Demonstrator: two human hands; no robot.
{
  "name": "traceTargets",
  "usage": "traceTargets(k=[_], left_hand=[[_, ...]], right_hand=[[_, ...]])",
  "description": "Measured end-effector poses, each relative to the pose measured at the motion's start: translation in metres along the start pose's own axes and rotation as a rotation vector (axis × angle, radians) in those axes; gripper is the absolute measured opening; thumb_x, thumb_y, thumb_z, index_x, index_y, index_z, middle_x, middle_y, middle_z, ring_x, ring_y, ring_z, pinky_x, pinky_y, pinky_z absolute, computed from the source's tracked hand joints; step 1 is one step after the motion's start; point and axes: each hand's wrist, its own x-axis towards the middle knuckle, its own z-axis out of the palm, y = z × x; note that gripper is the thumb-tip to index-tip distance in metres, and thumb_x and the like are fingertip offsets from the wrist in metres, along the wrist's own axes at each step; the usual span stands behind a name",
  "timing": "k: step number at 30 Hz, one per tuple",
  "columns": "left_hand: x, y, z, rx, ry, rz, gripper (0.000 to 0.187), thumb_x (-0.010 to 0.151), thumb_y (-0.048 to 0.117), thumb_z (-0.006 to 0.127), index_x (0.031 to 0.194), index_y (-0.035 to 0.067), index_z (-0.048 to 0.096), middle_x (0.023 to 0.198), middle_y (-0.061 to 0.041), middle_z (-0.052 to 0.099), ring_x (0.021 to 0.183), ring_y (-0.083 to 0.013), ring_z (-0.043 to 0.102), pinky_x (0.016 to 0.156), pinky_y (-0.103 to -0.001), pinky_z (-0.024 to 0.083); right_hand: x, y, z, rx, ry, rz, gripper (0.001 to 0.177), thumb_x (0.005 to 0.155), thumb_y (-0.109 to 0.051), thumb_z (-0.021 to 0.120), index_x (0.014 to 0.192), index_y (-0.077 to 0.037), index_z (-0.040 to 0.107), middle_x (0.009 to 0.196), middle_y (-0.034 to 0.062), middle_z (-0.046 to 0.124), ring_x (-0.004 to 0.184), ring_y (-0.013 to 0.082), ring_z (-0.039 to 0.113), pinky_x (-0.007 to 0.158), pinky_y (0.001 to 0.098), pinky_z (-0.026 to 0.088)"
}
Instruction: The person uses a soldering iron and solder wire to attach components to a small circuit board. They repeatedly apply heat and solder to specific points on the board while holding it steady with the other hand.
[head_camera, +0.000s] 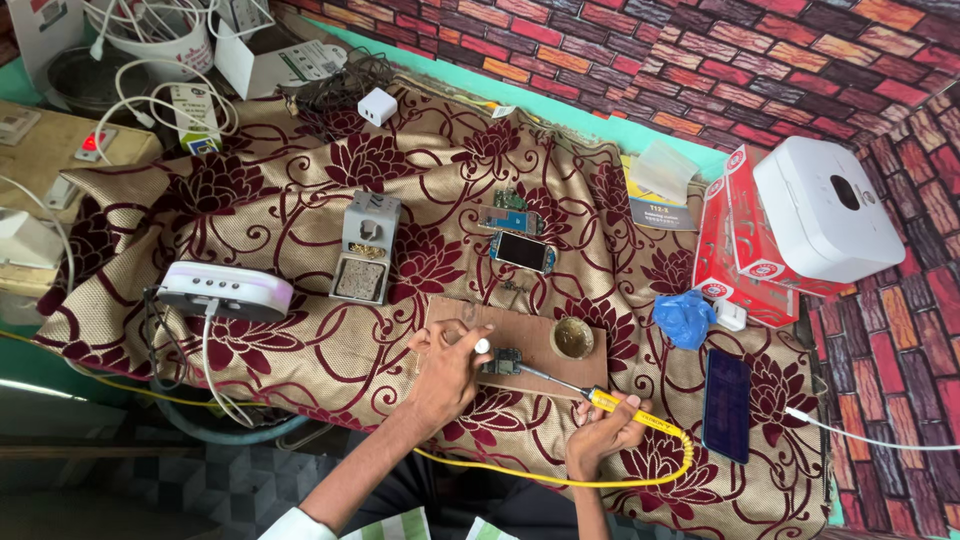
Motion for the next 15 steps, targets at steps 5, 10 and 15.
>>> traceTargets(k=[5, 10, 15], left_hand=[[0.001, -0.002, 0.002, -0.007, -0.003, 0.016, 0.030, 0.101, 0.021, 0.055, 0.130, 0.017, 0.060, 0.093, -0.004, 0.064, 0.108, -0.0244, 0.045, 0.091, -0.048, 0.022], [-0.001, -0.003, 0.003, -0.007, 0.021, 0.031, 0.029, 0.101, 0.021, 0.056, 0.130, 0.018, 0.060, 0.093, -0.004, 0.064, 0.108, -0.0245, 0.045, 0.091, -0.047, 0.022], [-0.001, -0.001, 0.002, -0.030, 0.015, 0.049, 0.030, 0.101, 0.019, 0.056, 0.131, 0.018, 0.058, 0.092, -0.004, 0.064, 0.109, -0.0251, 0.045, 0.091, -0.047, 0.024]], right_hand=[[-0.001, 0.004, 0.001, -0.031, -0.003, -0.105, 0.031, 0.113, -0.025, 0.042, 0.090, -0.004, 0.046, 0.058, 0.0029, 0.046, 0.042, 0.0087, 0.044, 0.034, 0.0216, 0.041], [0.000, -0.002, 0.004, -0.073, 0.020, -0.075, 0.029, 0.114, -0.018, 0.042, 0.089, -0.002, 0.046, 0.060, 0.0059, 0.047, 0.045, 0.0091, 0.045, 0.038, 0.0227, 0.041], [0.007, -0.021, 0.016, -0.165, -0.083, -0.217, 0.026, 0.109, -0.014, 0.043, 0.087, 0.000, 0.045, 0.066, 0.0111, 0.057, 0.046, 0.0114, 0.051, 0.039, 0.0242, 0.044]])
